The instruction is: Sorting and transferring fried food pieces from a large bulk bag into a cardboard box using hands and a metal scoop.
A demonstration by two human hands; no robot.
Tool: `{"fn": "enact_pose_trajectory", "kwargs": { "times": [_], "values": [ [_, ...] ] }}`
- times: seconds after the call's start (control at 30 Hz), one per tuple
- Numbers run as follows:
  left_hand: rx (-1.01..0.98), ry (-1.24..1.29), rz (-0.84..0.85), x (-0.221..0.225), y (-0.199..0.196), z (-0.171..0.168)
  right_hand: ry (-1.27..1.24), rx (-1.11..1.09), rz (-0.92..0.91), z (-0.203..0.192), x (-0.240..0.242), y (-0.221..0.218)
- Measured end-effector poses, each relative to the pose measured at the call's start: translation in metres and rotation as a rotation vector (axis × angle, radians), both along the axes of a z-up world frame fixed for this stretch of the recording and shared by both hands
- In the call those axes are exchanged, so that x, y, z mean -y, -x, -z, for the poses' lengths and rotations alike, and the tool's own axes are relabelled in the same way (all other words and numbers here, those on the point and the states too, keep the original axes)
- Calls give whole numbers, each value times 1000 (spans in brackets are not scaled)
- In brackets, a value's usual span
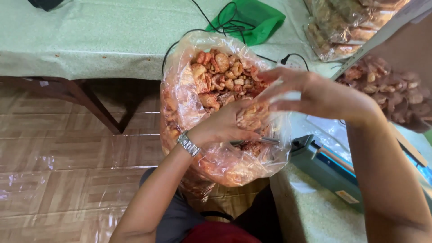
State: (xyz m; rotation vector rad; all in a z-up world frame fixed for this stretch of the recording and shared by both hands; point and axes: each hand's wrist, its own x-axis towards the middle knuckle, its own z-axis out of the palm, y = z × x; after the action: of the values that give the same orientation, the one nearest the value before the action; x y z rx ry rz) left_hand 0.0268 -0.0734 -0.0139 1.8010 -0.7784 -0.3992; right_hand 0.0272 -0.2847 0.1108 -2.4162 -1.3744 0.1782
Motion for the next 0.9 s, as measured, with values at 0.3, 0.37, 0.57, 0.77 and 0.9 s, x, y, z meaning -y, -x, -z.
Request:
{"fn": "enact_pose_trajectory", "kwargs": {
  "times": [0.3, 0.37, 0.57, 0.77, 0.9],
  "values": [
    [-42, 95, 61, 1, 5, -1, -59, -173, 173, -11, 9, -3],
    [-121, -25, 62, 4, 7, -5, 73, -318, 64, -10, -1, -5],
    [-268, 128, 71, 3, 15, -6, 116, -220, 54, 9, -11, -8],
    [-137, 323, 150, -10, -7, 41, -124, -280, 78, 16, -15, -5],
    [-97, 302, 75, -30, -2, 29, -299, -168, 113, 8, 3, -9]
  ]
}}
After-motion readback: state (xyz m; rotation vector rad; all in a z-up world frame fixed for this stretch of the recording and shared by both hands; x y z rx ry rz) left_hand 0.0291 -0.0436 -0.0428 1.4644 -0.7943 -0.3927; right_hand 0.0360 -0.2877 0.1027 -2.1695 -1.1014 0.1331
